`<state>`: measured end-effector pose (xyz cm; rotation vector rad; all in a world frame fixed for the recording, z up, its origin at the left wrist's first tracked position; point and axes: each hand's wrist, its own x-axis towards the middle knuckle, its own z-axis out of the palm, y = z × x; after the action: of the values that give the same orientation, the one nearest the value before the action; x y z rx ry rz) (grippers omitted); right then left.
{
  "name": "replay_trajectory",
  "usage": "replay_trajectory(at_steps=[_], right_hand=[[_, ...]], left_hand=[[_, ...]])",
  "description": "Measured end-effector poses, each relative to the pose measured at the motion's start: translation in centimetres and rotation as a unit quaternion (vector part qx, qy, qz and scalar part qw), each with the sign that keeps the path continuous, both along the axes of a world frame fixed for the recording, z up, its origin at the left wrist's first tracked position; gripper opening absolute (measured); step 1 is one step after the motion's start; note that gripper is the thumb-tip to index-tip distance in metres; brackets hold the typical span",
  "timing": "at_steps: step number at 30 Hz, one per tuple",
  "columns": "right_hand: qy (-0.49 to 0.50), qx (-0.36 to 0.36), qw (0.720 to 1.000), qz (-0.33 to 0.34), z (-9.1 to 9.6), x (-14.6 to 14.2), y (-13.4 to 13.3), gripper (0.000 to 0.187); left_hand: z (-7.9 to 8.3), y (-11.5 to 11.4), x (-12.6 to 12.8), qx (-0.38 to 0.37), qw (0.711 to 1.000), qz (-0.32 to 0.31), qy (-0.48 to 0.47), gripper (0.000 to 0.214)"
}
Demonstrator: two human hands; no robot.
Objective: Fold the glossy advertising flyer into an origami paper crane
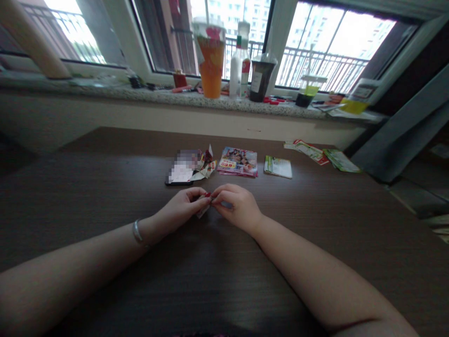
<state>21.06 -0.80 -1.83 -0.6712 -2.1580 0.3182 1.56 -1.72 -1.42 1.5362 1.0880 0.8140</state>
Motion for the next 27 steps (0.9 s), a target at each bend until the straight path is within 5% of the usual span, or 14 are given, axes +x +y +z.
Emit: replay_trajectory(at_steps=[11, 21, 27], right_hand=[[0.004, -0.044, 0.999, 0.008, 0.11, -0.11, -0.15, 0.006], [-0.023, -0.134, 0.989, -0.060, 0.36, -0.57, -0.60, 0.005], [0.006, -0.149, 0.987, -0.063, 0.15, -0.38, -0.19, 0.004]], left_hand=[[-0.23, 0.24, 0.03, 0.038, 0.999, -0.005, 0.033, 0.029], [0.23, 0.06, 0.30, 0.072, 0.996, -0.012, 0.045, 0.023], [-0.57, 0.57, -0.29, 0.114, 0.993, 0.029, 0.013, 0.025]])
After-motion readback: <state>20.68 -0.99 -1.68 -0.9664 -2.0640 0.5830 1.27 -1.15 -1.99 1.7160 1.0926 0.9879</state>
